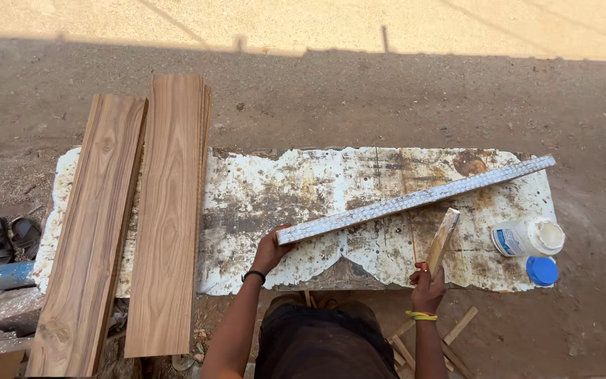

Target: The person applies white glue to a long, thin wooden strip using a brush. They repeatedly dip the brush into a container of glue and spread it along the length of the strip. The person also handles a larger wooden board, moving it aside to access the work area.

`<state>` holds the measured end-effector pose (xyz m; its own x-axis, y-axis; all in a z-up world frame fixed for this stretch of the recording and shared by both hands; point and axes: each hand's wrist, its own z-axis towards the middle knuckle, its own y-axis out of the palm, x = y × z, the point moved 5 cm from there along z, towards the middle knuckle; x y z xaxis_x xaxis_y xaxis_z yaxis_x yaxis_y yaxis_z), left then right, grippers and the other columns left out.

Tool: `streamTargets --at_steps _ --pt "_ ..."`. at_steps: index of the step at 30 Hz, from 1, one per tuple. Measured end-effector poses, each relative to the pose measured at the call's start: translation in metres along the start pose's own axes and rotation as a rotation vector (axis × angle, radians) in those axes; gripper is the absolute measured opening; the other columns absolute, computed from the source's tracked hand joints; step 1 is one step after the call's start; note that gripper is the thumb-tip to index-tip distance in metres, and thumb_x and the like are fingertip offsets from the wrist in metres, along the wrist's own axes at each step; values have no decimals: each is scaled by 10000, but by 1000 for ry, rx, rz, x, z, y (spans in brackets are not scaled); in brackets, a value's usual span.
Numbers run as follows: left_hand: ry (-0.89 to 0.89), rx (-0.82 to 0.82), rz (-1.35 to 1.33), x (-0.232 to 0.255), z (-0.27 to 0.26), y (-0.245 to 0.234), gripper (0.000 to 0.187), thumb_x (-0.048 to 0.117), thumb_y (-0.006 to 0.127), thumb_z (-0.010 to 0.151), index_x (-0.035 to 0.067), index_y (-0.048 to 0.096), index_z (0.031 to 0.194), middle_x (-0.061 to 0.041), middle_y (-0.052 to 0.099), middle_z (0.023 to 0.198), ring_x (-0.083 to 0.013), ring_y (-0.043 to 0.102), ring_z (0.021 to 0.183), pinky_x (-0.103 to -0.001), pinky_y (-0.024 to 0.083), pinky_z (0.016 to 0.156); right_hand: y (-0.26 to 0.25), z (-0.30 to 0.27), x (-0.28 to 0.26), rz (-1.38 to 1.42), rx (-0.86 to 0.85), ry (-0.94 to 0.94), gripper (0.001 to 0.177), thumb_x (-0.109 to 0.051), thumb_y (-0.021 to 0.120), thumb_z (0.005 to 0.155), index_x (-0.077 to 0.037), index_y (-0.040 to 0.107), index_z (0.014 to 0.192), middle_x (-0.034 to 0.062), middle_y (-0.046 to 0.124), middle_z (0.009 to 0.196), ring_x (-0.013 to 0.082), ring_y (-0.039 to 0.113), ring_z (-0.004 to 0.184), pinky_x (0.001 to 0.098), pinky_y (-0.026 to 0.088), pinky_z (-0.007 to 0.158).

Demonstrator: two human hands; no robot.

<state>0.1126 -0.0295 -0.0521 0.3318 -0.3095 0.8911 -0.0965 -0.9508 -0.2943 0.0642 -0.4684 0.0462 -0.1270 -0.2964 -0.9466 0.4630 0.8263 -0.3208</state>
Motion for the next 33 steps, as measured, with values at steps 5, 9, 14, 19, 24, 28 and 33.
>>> streamTargets --at_steps 5,9,14,19,24,28,33 --pt "103 128 -30 1 -4 3 590 117 853 833 122 621 1376 -101 729 1288 -207 712 1139 -361 569 952 -5 2 1 4 -3 29 248 -221 558 1061 14 623 1019 58 598 646 131 565 564 289 454 546" --pt "57 54 -51 16 9 30 603 129 800 835 127 598 1403 -108 728 1270 -207 724 1083 -363 581 893 -34 -4 20 -82 29 35 256 -232 563 1056 0 657 1000 54 603 649 133 575 575 296 457 553" --pt "87 76 145 40 71 64 534 193 843 831 39 642 1301 -154 772 1121 -232 736 1043 -376 579 874 -72 11 47 -19 66 156 263 -249 569 1038 -8 666 999 54 622 651 128 595 575 295 475 551" --pt "79 -17 66 71 113 84 313 194 776 872 9 728 1120 -141 807 998 -261 773 920 -404 603 805 -125 56 40 -53 126 116 285 -267 592 1025 3 683 1036 62 637 654 129 595 578 304 485 549" --pt "19 -64 102 80 142 90 338 190 781 897 -7 700 1159 -120 792 1026 -211 756 937 -363 602 803 -174 97 34 62 212 132 281 -256 584 1069 18 644 1059 64 658 749 116 614 631 296 500 599" --pt "43 -67 115 73 147 91 393 143 782 888 -18 648 1220 -119 768 1066 -194 719 978 -356 576 840 -195 174 -4 -13 168 -47 221 -179 554 1087 35 609 1094 102 703 912 147 655 723 306 530 678" --pt "18 -53 93 87 139 93 454 104 735 908 12 614 1336 -122 747 1148 -175 690 1033 -348 564 884 -246 346 -22 -102 182 -267 307 -248 580 1086 42 607 1181 115 723 1057 193 543 815 349 459 775"
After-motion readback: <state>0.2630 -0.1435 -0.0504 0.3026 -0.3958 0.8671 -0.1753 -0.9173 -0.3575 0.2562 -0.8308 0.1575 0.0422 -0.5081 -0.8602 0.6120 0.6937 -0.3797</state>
